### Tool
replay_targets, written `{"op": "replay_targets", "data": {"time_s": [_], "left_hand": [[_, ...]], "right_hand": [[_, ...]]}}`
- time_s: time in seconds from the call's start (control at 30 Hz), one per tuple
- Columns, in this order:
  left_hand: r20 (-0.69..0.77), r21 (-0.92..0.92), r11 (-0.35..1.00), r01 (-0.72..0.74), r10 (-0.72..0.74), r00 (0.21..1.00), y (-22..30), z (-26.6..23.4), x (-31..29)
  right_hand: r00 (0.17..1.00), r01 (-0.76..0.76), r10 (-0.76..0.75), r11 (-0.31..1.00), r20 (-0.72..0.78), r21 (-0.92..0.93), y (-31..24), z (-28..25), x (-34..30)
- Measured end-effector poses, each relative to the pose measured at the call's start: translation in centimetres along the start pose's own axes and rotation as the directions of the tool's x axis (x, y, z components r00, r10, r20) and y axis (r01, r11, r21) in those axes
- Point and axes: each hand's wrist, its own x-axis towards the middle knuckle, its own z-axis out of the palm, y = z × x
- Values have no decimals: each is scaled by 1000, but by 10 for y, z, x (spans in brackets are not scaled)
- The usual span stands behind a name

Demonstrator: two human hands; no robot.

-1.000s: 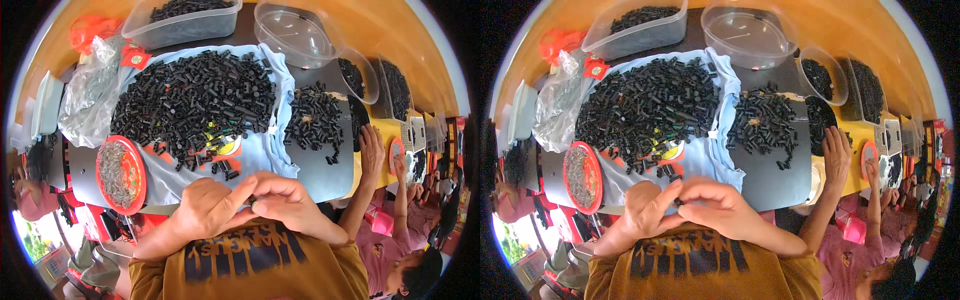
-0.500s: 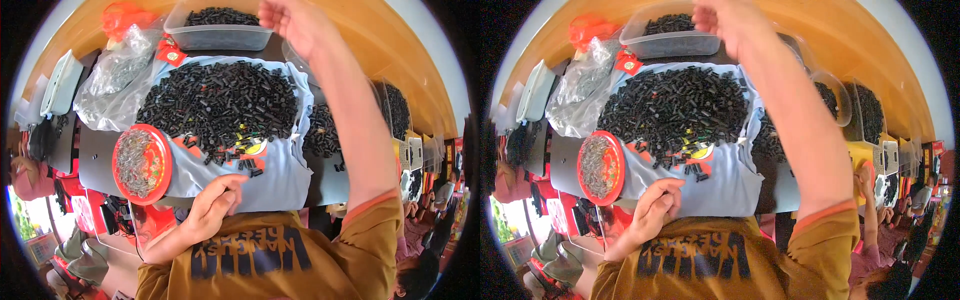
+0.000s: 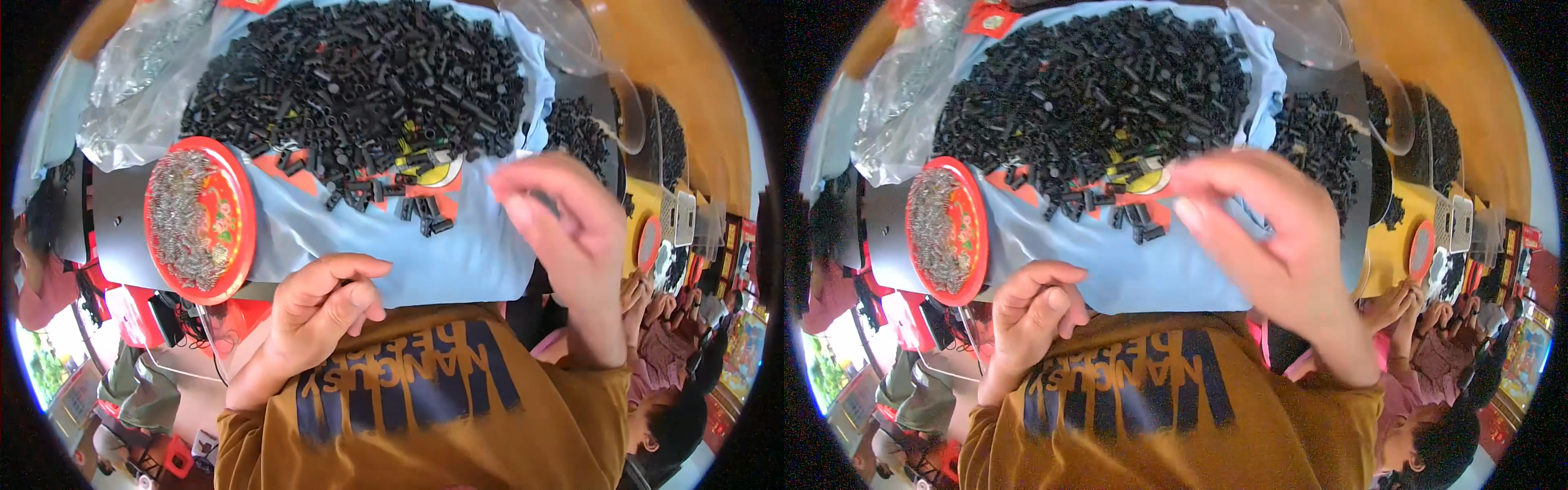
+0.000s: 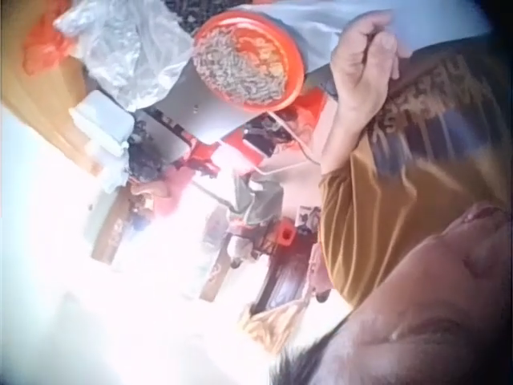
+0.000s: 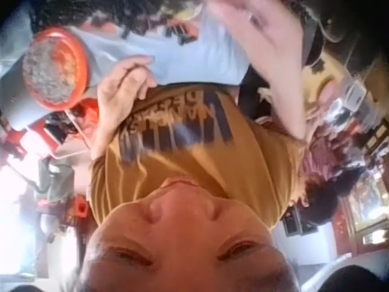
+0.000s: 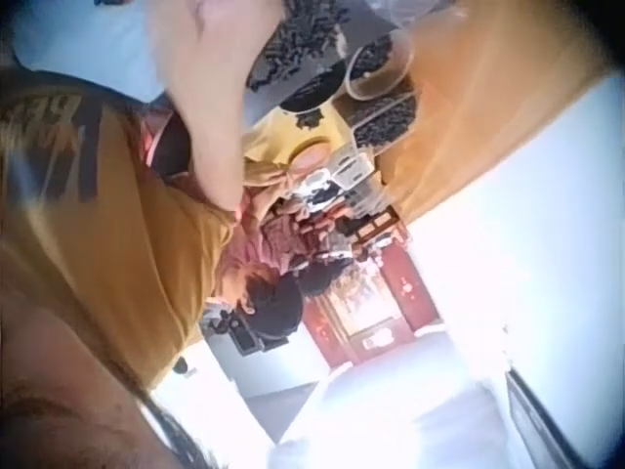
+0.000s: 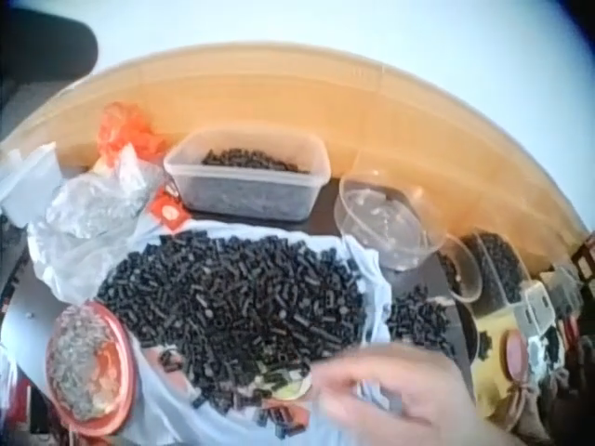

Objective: The person assembles cord locks by hand, picking up metal springs from a plate, inserting the springs into plastic toggle pieces, and fitting the components together.

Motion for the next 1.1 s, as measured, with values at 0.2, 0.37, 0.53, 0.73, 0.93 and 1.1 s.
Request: {"op": "replay_targets", "data": {"time_s": [0.2, 0.37, 0.53, 0.73, 0.93, 1.1], "left_hand": [[-28, 81, 996, -47, 50, 998, 8, 17, 16], [-91, 241, 966, -97, 122, 988, 10, 27, 27], [-203, 123, 989, -80, 104, 974, 6, 34, 24], [-186, 173, 984, -52, 84, 979, 4, 24, 18], [-147, 341, 939, -36, 91, 985, 11, 30, 22], [51, 460, 851, -251, 258, 965, 8, 27, 28]], "right_hand": [[988, -41, 20, 991, -156, -129, 7, 12, -62], [988, 89, -124, 944, -91, -319, 17, 38, -47], [995, 77, -97, 880, -20, -469, 25, 46, -40], [989, 124, -147, 898, -23, -421, 28, 46, -38], [992, 42, -46, 999, -116, -35, 15, 42, -45], [993, -21, 44, 980, -110, 200, 11, 44, -51]]}}
